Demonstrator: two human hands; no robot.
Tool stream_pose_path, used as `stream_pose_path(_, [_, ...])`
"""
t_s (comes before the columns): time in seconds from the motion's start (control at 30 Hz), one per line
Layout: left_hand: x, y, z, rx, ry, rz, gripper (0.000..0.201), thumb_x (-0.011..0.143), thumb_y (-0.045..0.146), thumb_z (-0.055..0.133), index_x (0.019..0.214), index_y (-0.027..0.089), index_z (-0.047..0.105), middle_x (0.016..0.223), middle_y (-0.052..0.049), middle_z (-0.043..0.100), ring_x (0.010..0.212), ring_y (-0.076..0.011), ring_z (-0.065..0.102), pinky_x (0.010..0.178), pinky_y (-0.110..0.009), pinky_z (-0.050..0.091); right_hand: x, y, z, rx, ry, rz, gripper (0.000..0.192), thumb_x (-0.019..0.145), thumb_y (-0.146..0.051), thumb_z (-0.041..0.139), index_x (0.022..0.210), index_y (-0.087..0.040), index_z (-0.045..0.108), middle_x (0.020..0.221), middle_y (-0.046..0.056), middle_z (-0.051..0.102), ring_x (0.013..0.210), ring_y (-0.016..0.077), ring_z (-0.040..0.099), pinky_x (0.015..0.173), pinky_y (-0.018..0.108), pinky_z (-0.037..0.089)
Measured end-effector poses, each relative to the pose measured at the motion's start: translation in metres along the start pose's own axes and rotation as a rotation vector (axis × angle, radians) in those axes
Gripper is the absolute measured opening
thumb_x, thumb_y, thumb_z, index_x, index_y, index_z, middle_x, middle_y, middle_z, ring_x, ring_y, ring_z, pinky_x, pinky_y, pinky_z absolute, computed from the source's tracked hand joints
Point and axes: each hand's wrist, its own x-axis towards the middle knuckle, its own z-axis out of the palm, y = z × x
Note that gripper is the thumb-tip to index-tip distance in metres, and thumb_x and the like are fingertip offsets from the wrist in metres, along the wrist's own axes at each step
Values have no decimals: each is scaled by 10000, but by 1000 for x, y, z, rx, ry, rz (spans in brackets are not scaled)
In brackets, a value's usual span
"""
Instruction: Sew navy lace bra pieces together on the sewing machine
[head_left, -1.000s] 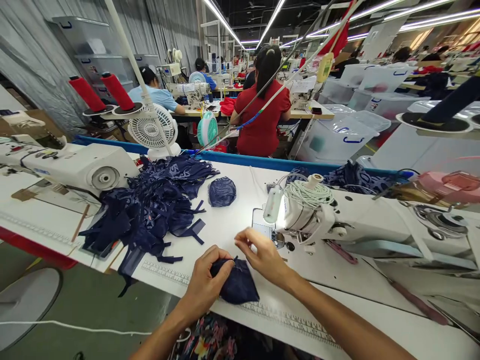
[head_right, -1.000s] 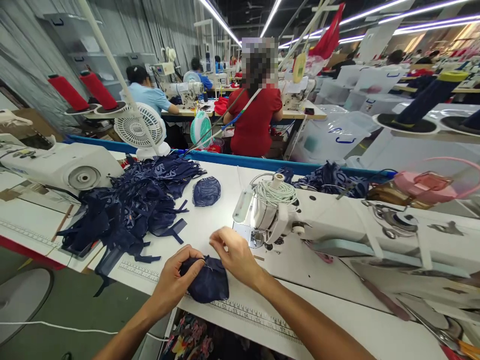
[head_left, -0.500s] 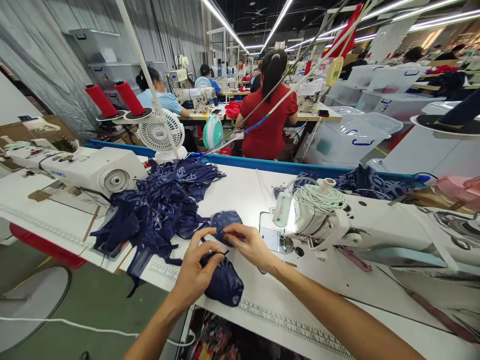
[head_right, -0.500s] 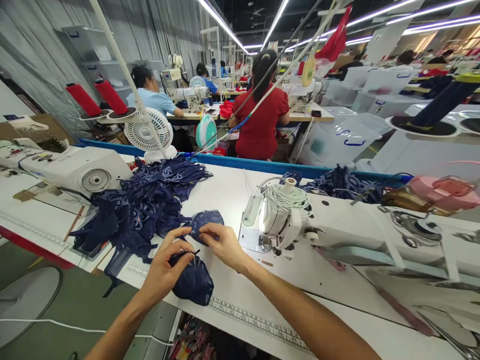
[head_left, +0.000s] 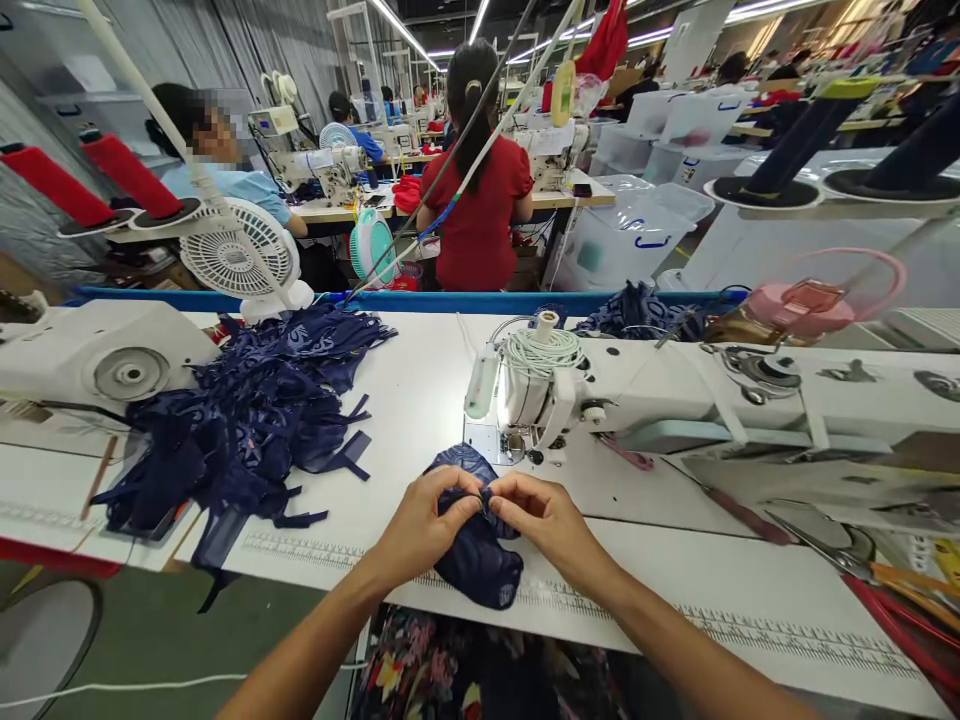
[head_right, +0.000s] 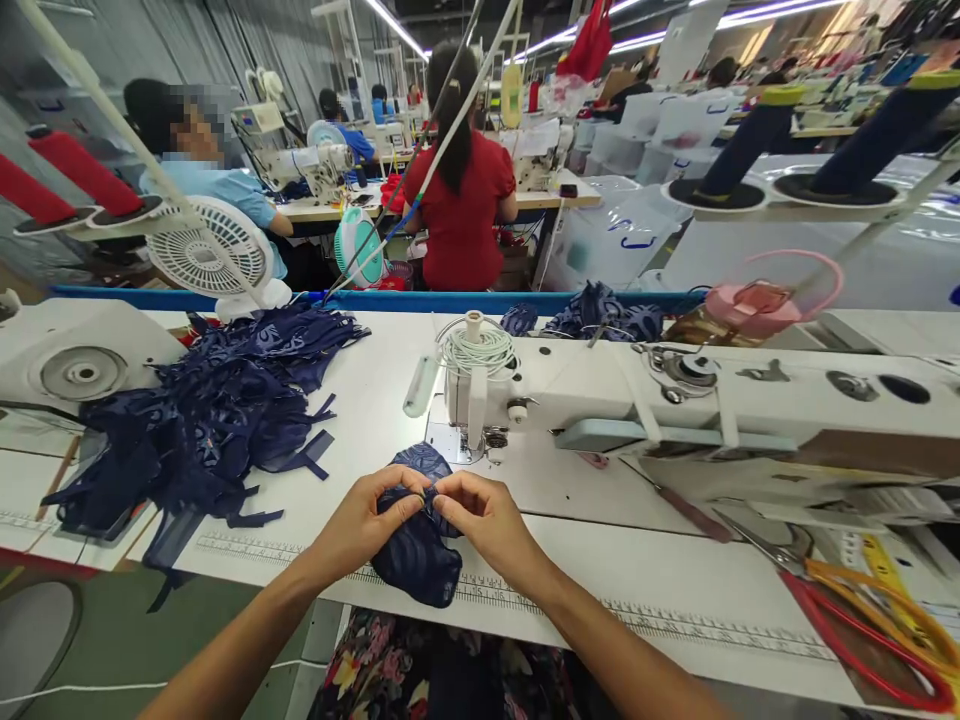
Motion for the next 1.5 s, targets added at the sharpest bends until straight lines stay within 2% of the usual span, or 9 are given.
stream_pose_path(0.4, [3,6,9,8,19,-148,173,855,318,565,811,166,635,788,-6,614,774,-158,550,737,-261,422,-5,10,-3,49,36,48,282,786,-445,706,884,-182,680,725,-9,566,663,118,484,592,238,398])
stream_pose_path(0.6, [-4,-5,16,-32,80,-146,159,868,319,564,837,173,617,796,-4,616,771,-156,562,731,-258,439,-5,9,3,-160,81,-114,180,860,-359,622,804,-190,645,660,-19,526,600,109,467,539,227,373])
stream_pose_path(0.77, [-30,-12,2,204,182,0,125,914,264,540,947,230,655,903,-17,672,910,-195,591,844,-330,465,-7,-1,20,-410,38,-465,120,908,-249,526,878,-194,628,725,14,585,646,126,511,590,248,401])
stream_pose_path(0.9, [-48,8,-31,609,292,359,161,910,145,527,941,248,647,815,2,647,943,-187,586,1011,-411,381,-8,-12,36,-307,-144,-375,105,900,-254,534,844,-191,597,716,-8,579,640,110,526,601,223,432])
stream_pose_path(0.97, [-40,18,-41,662,207,376,191,926,150,488,981,247,643,814,2,614,787,-142,589,887,-326,454,-9,-15,38,-230,-205,-279,106,884,-249,546,805,-190,585,705,-19,584,636,103,543,601,210,442])
stream_pose_path(1.07, [-2,16,-37,653,16,184,213,927,193,456,928,232,665,797,-8,585,685,-138,559,654,-252,445,-7,-13,26,-203,-202,-110,150,896,-275,531,777,-192,570,674,-28,579,611,104,567,568,203,439])
stream_pose_path(1.2, [54,-12,-10,381,-165,68,148,846,184,535,789,193,671,793,-14,647,780,-164,595,733,-256,439,3,3,-8,-367,13,-3,176,900,-353,529,909,-201,617,719,-1,624,648,138,599,584,235,467])
stream_pose_path(1.3, [70,-29,6,278,-193,38,130,818,190,556,789,182,682,813,-19,663,776,-167,593,727,-259,431,12,14,-27,-414,72,-3,257,902,-389,508,1047,-209,620,795,19,666,691,155,629,639,267,502])
stream_pose_path(1.5, [73,-34,15,269,-166,-14,140,837,244,556,777,198,674,789,-1,678,765,-165,610,724,-258,434,29,19,-30,-626,115,19,276,916,-377,428,824,-217,632,603,-33,603,566,139,601,562,241,480])
